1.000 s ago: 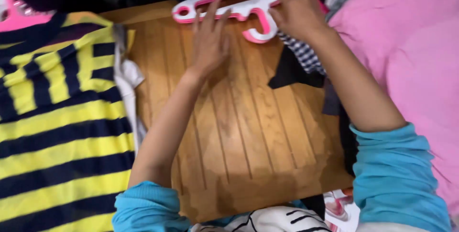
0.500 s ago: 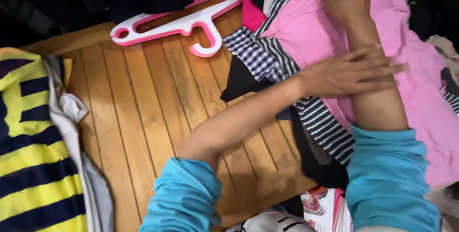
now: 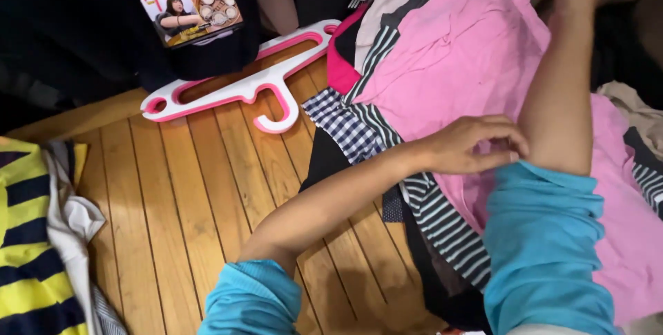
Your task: The person folds a yellow and navy striped long-sleeved shirt on a wooden surface. They then pick up a pink shirt, smooth it out, and place it onto a white hanger.
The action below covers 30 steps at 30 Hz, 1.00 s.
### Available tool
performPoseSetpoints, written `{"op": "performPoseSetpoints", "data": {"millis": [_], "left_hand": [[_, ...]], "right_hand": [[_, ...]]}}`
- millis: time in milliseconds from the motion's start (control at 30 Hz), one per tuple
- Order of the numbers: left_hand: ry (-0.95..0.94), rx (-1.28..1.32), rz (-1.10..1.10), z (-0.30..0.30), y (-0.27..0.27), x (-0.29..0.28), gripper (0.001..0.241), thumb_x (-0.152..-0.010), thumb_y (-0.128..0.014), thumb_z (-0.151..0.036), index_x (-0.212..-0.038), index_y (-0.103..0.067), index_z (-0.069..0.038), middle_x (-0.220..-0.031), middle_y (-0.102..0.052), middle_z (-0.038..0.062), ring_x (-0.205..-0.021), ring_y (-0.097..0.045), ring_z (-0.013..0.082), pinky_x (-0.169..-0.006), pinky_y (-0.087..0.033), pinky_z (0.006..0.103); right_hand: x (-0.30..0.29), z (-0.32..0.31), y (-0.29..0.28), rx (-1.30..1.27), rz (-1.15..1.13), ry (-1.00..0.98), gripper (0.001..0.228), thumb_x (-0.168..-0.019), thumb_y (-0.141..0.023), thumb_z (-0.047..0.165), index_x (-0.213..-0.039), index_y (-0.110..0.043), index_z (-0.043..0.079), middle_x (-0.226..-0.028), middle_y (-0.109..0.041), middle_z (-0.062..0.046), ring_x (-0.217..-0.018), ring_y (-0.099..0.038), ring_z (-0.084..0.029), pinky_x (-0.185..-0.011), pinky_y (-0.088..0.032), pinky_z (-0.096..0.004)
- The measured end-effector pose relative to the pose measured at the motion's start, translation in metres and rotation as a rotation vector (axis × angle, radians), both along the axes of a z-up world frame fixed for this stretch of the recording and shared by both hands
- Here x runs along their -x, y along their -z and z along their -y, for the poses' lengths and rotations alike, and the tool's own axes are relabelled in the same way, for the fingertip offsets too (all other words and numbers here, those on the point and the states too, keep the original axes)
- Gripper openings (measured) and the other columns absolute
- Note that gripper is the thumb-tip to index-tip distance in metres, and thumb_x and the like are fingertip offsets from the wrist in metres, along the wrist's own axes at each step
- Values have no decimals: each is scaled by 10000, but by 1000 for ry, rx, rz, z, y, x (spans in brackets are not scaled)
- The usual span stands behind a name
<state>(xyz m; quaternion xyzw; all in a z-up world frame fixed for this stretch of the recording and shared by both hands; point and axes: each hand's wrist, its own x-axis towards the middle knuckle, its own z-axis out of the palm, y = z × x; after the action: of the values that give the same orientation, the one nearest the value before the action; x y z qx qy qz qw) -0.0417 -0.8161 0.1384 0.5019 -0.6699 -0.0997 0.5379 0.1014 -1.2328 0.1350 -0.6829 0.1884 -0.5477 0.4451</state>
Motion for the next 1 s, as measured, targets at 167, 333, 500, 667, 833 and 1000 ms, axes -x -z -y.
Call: {"op": "performPoseSetpoints", "data": {"millis": [167,333,500,667,833,1000], "left_hand": [[102,-368,-57,-16,-6,-2,445,-814,-729,-546,-1159,-632,-282,-1002,-790,-47,-853,-757,135,-788,-595,269],[307,-359,-206,-28,13,11,339,-951,-705,-304,-1269,-590,-275,-981,-804,9,-649,-783,85,-603,-662,208],[366,-258,-155,-40,7,-2,270,-953,-654,-160,-1223,-659,-161,-988,-688,-12,-755,-633,100,-735,-553,229],[164,39,228,-9,29,-37,554,-838,-578,21,-1326,-615,-238,-1576,-449,19,-1472,-549,292,-1150,-607,468],[-148,-26,1051,6,-7,-43,800,-881,-689,-135,-1564,-360,-388,-1648,-346,-84,-1546,-315,230,-1290,-339,525],[-135,211,1138,26,-9,-39,720,-960,-760,-27,-1516,-389,-296,-1559,-481,-18,-1452,-414,280,-1219,-374,531]], "right_hand": [[21,-23,-25,-550,-19,48,179,-859,-547,215,-870,-722,248,-761,-731,53,-604,-661,-43,-520,-534,-237],[-14,41,29,-724,-131,46,115,-977,-669,305,-876,-628,268,-683,-590,86,-505,-490,-54,-469,-381,-252],[-52,15,75,-215,-336,25,175,-823,-690,103,-811,-803,236,-721,-719,43,-627,-674,-64,-558,-483,-248],[-79,39,91,364,-607,158,94,-864,-785,297,-880,-835,218,-790,-799,30,-763,-746,-81,-716,-590,-313],[-80,48,97,510,-618,181,124,-916,-713,259,-879,-809,190,-841,-799,-38,-799,-739,-284,-777,-579,-416],[-86,46,95,639,-623,250,156,-916,-661,245,-843,-785,186,-772,-780,-68,-730,-749,-350,-682,-568,-494]]}}
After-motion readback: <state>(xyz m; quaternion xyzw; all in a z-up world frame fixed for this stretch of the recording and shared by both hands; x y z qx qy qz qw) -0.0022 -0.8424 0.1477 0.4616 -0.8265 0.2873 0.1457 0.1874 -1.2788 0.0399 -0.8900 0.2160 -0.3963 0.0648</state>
